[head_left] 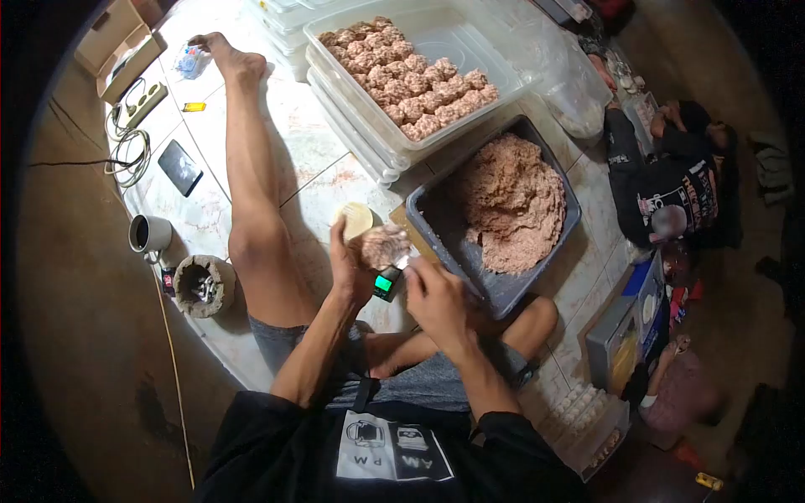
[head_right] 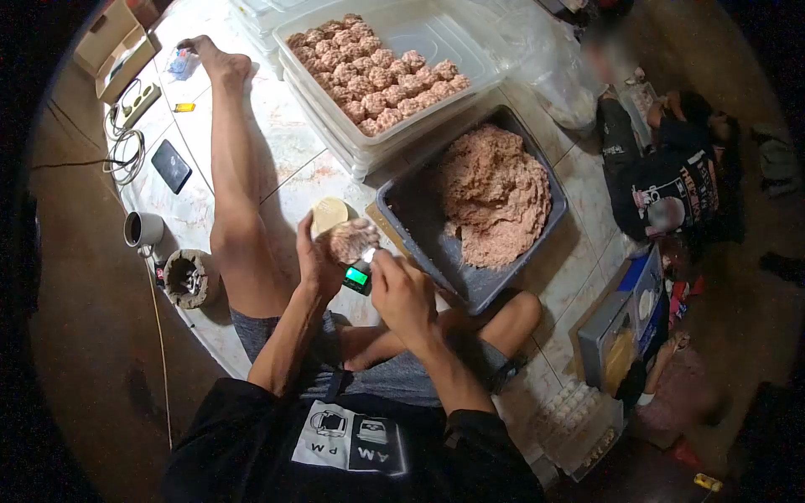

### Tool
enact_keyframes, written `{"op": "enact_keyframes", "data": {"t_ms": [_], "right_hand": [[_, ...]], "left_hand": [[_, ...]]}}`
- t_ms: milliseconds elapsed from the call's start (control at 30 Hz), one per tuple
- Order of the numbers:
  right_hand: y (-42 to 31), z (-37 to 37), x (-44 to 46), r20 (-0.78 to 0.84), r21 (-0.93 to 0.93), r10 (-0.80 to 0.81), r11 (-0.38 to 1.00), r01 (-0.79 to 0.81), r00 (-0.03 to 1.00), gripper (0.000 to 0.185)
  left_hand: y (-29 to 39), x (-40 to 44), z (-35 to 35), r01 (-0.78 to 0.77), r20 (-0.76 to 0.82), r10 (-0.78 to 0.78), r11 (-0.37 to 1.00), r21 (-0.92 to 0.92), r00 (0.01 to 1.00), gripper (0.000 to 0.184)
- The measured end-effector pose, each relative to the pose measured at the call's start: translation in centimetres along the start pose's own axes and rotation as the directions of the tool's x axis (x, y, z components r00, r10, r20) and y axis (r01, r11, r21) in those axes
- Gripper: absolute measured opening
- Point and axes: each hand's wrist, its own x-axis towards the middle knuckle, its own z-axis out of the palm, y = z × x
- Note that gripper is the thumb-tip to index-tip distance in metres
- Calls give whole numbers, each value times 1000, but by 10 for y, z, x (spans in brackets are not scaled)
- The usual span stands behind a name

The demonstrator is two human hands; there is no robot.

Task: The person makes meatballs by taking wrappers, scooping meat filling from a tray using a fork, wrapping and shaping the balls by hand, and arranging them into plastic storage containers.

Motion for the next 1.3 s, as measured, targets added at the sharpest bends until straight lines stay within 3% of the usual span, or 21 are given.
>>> {"op": "enact_keyframes", "data": {"t_ms": [67,167,200,300,333,433,467,500,567,600,667,733,767,833,867,967,1000,1100,1133,1233,1300], "right_hand": [[15,1,2,61,-42,20,999,-18,998,8],[-6,-26,5,-24,-54,7,998,-9,1000,9],[-10,-25,4,-69,18,15,1000,-14,997,13],[12,-24,12,133,33,118,992,-123,984,17],[12,-36,12,123,-53,138,990,-133,983,22],[-13,-59,13,-139,125,218,972,-201,966,31],[-16,-55,14,-140,230,264,946,-228,954,38],[-16,-54,17,-5,142,336,932,-332,942,36],[14,-33,19,145,95,352,925,-367,925,37],[25,-22,12,36,242,261,934,-262,965,33],[24,-35,10,43,462,216,861,-211,975,31],[3,-52,4,37,631,198,755,-177,979,29],[5,-50,6,62,617,212,760,-204,975,29],[14,-39,8,118,586,237,768,-260,964,29],[18,-37,5,65,395,168,901,-180,984,28],[7,-16,-13,-470,213,177,973,-83,865,27],[25,-6,-28,-410,237,226,962,-136,884,22],[42,20,-43,-103,678,269,723,-130,957,19],[43,23,-44,-55,690,253,709,-146,966,15],[37,5,-36,-119,212,1,977,24,993,17],[31,-5,-26,-135,135,-63,988,82,989,16]], "left_hand": [[-9,14,-14,31,65,-34,999,39,997,87],[1,5,-7,3,-4,-2,997,73,1000,88],[6,6,-7,54,52,-61,991,122,997,89],[3,11,-5,85,119,-129,942,324,984,91],[6,0,8,89,12,-97,953,289,995,89],[5,-2,-3,-149,196,48,831,537,979,91],[3,-2,-2,-154,302,-13,839,522,953,92],[-1,-2,1,-128,310,-53,835,536,949,94],[-10,-13,7,-65,315,-144,820,569,938,98],[7,-29,21,-66,363,-199,796,601,911,98],[26,-25,16,-15,498,-217,908,420,840,100],[15,-6,0,-322,501,3,770,551,865,67],[9,3,-7,-439,494,113,653,617,862,52],[-3,0,3,-665,692,199,546,510,694,29],[-3,-8,2,-458,540,75,633,624,838,33],[-2,-6,8,-534,458,312,673,512,833,29],[3,-6,5,-503,437,275,638,583,856,26],[5,-7,4,-577,555,230,553,602,800,24],[5,-8,5,-565,564,179,518,642,806,25],[5,-15,9,-524,557,62,438,731,828,17],[8,-19,14,-573,582,105,384,724,806,10]]}}
